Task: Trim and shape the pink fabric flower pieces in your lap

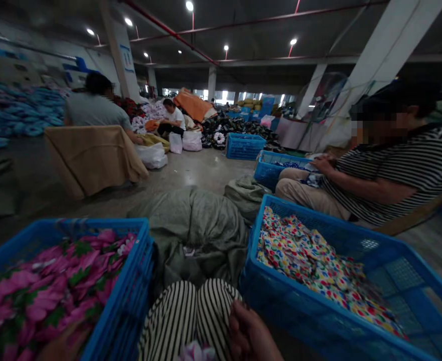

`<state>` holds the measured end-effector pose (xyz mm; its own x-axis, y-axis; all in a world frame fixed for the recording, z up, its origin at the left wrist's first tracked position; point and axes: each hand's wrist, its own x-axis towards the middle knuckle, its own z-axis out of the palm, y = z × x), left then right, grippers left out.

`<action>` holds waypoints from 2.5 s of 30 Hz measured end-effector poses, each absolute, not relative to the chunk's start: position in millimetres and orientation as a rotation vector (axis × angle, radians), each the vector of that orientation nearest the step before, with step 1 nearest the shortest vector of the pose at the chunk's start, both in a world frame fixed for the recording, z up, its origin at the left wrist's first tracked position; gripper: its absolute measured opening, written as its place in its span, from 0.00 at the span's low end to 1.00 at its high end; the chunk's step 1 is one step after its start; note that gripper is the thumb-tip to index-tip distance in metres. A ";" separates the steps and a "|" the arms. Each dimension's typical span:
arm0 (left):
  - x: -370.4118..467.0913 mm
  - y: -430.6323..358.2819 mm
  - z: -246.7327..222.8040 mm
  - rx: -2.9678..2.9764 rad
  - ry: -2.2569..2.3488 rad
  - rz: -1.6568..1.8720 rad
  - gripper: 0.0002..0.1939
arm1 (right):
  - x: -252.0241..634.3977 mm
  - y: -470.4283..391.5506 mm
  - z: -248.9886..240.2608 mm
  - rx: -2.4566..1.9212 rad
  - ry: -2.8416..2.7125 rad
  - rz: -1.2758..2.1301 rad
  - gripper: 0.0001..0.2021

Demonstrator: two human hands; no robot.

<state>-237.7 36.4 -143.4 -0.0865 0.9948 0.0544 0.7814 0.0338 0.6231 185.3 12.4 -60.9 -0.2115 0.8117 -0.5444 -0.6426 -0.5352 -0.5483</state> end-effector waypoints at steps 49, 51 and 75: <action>44.9 -53.7 0.0 1.909 1.381 0.423 0.04 | 229.3 -56.0 -48.2 -1.181 -1.114 1.486 0.10; 46.1 -51.6 9.3 1.697 1.282 0.424 0.04 | 231.3 -58.0 -43.0 -1.081 -1.202 1.500 0.11; 2.3 -57.1 9.3 0.792 1.096 0.838 0.13 | 182.5 -77.5 -41.6 -1.337 -1.252 1.069 0.04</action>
<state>2.3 -57.1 9.3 0.2324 0.8767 -0.4212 -0.1765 0.4639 0.8681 182.5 -77.5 -41.6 0.0824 0.9964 0.0197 0.1373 0.0082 -0.9905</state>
